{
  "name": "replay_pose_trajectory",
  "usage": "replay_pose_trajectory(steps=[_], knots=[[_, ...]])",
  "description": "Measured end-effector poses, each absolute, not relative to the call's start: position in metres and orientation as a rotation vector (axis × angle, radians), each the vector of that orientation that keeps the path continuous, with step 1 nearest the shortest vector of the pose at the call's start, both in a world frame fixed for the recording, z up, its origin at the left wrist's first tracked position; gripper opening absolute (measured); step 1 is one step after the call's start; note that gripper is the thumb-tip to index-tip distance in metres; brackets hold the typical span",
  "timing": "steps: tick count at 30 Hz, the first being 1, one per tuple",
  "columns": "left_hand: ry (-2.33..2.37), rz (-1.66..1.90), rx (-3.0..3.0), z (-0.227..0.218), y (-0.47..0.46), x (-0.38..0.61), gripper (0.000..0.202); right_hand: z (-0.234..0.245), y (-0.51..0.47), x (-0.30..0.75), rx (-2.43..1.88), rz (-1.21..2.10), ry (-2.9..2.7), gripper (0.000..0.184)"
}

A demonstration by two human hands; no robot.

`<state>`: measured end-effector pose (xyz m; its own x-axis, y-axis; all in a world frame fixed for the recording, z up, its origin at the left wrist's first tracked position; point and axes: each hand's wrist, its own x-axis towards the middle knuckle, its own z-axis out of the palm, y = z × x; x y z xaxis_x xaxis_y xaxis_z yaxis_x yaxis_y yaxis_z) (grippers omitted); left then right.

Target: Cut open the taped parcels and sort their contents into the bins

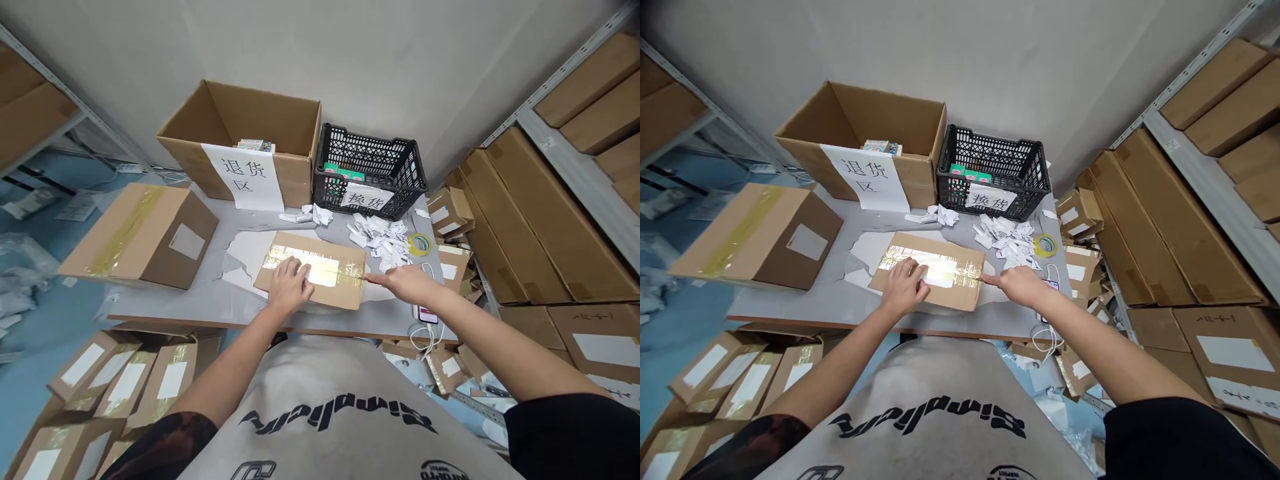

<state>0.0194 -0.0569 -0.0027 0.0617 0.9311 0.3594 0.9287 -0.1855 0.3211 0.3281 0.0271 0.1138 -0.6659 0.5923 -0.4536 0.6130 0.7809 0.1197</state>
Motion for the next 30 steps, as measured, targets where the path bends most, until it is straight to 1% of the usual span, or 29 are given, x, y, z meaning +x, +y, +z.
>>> replay_pose_trajectory(steps=[5,9,13,16,18,20,23,26,28,30], knots=[[2.015,0.721,2.315,-0.004,-0.055,0.021,0.037,0.101,0.026,0.346,0.968,-0.207,2.574,0.05],[2.03,0.674,2.355,-0.006,-0.053,0.022,0.038,0.084,0.016,0.374,1.167,-0.473,2.704,0.046],[1.948,0.678,2.424,-0.007,-0.051,0.02,0.044,0.051,-0.005,0.395,1.652,-1.01,2.719,0.049],[1.86,0.727,2.477,-0.007,-0.051,0.019,0.048,0.02,-0.021,0.384,2.071,-1.488,2.44,0.059],[1.841,0.741,2.497,-0.008,-0.052,0.018,0.047,0.003,-0.029,0.362,2.316,-1.707,2.262,0.069],[1.861,0.734,2.505,-0.008,-0.053,0.019,0.044,-0.006,-0.033,0.334,2.493,-1.78,2.237,0.079],[1.921,0.715,2.498,-0.009,-0.055,0.02,0.041,-0.012,-0.031,0.295,2.566,-1.86,2.343,0.093],[1.942,0.72,2.506,-0.007,-0.054,0.022,0.04,-0.014,-0.021,0.275,2.578,-1.971,2.304,0.098],[1.951,0.749,2.524,-0.005,-0.052,0.023,0.042,-0.013,-0.01,0.275,2.583,-1.941,2.343,0.099],[1.975,0.796,2.547,-0.004,-0.049,0.023,0.043,-0.007,0.003,0.281,2.564,-1.805,2.498,0.101]])
